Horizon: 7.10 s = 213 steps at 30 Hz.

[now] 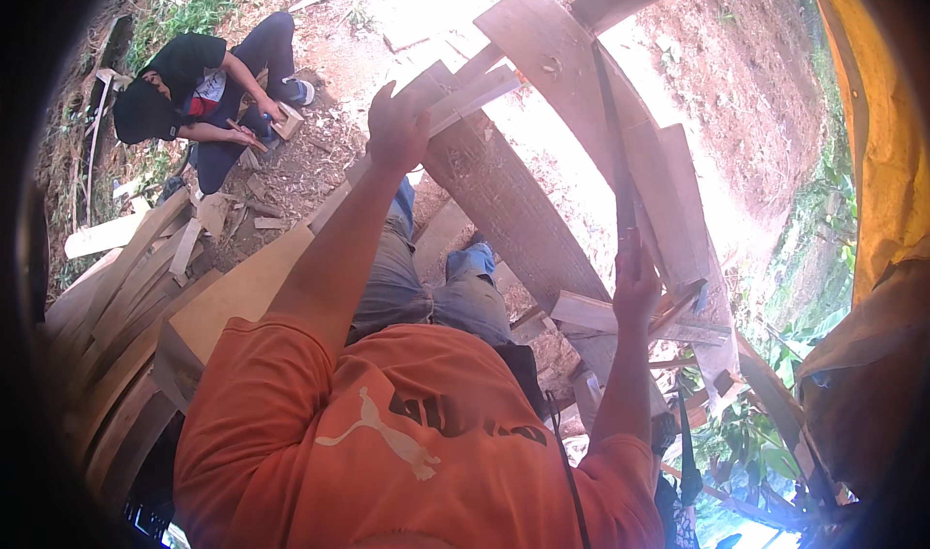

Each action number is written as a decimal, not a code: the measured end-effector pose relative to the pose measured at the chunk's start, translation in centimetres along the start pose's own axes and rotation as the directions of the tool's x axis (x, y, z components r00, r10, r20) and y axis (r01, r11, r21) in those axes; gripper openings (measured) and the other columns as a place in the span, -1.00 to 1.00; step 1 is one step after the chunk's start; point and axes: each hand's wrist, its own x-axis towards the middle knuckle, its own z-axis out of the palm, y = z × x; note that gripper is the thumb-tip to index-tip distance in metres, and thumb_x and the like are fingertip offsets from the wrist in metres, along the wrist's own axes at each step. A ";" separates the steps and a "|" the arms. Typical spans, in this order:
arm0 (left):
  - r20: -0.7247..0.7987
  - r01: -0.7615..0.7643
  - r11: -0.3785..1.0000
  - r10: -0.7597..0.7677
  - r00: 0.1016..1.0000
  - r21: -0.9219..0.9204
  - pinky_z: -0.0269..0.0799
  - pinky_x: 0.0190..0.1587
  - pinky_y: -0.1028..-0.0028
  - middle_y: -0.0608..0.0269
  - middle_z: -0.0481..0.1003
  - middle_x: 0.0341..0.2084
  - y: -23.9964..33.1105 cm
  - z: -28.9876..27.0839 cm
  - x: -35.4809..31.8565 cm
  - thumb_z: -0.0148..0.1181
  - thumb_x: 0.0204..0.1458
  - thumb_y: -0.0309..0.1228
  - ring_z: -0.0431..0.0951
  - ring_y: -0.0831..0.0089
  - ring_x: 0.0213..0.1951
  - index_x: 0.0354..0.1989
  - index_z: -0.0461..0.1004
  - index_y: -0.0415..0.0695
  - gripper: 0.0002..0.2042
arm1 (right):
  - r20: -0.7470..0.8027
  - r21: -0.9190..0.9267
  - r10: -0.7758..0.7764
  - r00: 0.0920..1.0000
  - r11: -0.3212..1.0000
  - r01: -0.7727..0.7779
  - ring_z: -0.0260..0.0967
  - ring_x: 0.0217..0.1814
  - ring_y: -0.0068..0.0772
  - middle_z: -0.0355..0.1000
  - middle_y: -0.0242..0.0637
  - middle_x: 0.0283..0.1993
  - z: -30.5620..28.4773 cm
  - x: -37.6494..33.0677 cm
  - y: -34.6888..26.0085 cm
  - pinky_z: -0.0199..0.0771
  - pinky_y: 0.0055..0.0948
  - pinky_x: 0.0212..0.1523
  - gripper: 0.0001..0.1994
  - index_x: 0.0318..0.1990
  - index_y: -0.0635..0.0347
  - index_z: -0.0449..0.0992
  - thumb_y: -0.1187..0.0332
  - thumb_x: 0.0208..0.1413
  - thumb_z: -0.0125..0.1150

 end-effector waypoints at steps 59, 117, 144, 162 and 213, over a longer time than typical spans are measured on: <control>0.444 0.112 0.993 -0.116 0.889 0.037 0.14 0.53 -0.22 -0.17 0.38 0.35 -0.9 4.8 -0.1 0.27 0.27 0.13 0.34 -0.12 0.44 0.09 0.51 -0.17 -0.44 | 0.562 0.525 -0.079 0.824 0.803 -0.281 0.03 -0.59 -0.77 0.20 -0.63 -0.52 14.7 7.2 -22.8 0.06 -0.62 -0.55 -0.50 0.60 0.19 0.40 0.31 0.61 0.03; 0.422 0.133 0.988 -0.153 0.894 0.076 0.14 0.50 -0.15 -0.14 0.40 0.31 -1.1 5.1 -0.8 0.25 0.28 0.17 0.34 -0.10 0.42 0.07 0.55 -0.12 -0.45 | 0.585 0.353 0.005 0.811 0.899 -0.260 0.29 -0.43 -0.62 0.72 -0.43 0.06 14.5 8.0 -21.4 0.46 -0.48 -0.27 -0.49 0.56 -0.10 0.51 0.18 0.53 0.08; 0.421 0.120 0.990 -0.141 0.896 0.077 0.17 0.47 -0.15 -0.15 0.41 0.29 -1.1 5.1 -0.5 0.26 0.28 0.17 0.35 -0.12 0.40 0.06 0.57 -0.09 -0.47 | 0.597 0.333 0.071 0.799 0.884 -0.327 0.30 -0.44 -0.62 0.60 -0.41 -0.15 13.0 6.5 -19.0 0.46 -0.45 -0.25 -0.50 0.55 -0.08 0.52 0.16 0.53 0.09; 0.420 0.115 0.990 -0.138 0.897 0.078 0.19 0.45 -0.15 -0.16 0.41 0.28 -1.1 4.9 -0.6 0.26 0.27 0.17 0.36 -0.13 0.38 0.05 0.58 -0.06 -0.48 | 0.519 0.472 -0.028 0.854 0.843 -0.259 0.12 -0.53 -0.82 0.37 -0.61 -0.40 15.7 7.9 -22.2 0.14 -0.65 -0.50 -0.52 0.53 0.25 0.48 0.29 0.57 0.14; 0.347 -0.014 0.992 0.058 0.936 -0.128 0.68 -0.01 0.06 0.12 0.58 -0.12 0.7 -1.9 -2.9 0.42 0.01 -0.43 0.67 0.01 -0.01 0.01 0.58 0.01 -0.65 | 0.664 0.510 0.001 0.748 0.731 -0.453 0.23 -0.50 -0.70 0.37 -0.54 -0.42 5.5 -0.5 -18.3 0.20 -0.59 -0.46 -0.26 0.65 0.24 0.26 -0.01 0.51 0.27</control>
